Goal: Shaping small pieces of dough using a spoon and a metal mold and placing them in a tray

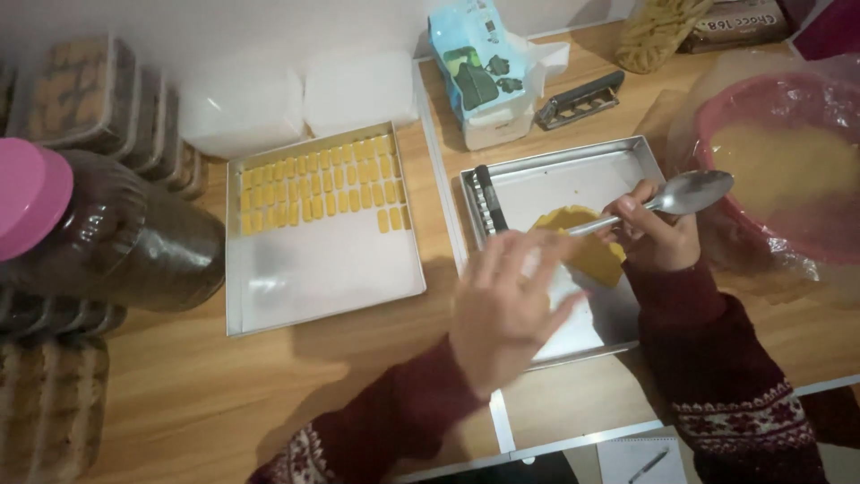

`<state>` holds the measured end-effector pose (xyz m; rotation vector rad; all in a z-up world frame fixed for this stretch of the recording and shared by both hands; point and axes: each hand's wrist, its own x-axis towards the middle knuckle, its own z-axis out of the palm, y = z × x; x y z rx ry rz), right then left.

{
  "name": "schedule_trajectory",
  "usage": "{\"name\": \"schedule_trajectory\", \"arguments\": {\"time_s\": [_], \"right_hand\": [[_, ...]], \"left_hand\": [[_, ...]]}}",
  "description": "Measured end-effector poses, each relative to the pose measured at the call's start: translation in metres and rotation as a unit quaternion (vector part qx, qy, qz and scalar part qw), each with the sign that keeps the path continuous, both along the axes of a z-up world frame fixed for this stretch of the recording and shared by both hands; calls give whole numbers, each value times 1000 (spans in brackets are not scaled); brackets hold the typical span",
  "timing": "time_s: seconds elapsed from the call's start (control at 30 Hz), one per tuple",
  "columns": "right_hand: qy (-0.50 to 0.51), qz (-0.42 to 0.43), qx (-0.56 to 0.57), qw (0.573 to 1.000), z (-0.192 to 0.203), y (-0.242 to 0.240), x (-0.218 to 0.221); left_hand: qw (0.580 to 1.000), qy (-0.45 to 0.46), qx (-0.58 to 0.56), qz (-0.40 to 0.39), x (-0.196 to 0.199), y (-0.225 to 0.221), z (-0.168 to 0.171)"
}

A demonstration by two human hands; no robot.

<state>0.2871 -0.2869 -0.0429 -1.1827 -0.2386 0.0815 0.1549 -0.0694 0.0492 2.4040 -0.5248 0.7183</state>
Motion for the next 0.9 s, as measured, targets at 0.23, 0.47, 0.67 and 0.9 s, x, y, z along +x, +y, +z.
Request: {"name": "schedule_trajectory", "arguments": {"time_s": [0.23,0.47,0.67,0.9], "right_hand": [[-26,14,21,999,-12,1,-1],[7,25,4,1000,-10,7,-6],[14,28,-17,999,-8,13,-9],[36,40,-56,997,-7,12,-16]], "left_hand": [[990,27,-138,-29,20,9,-44],[973,29,-223,-40,23,14,-53],[973,44,-223,-38,24,15,-62],[970,9,-240,-33,25,15,-68]]}}
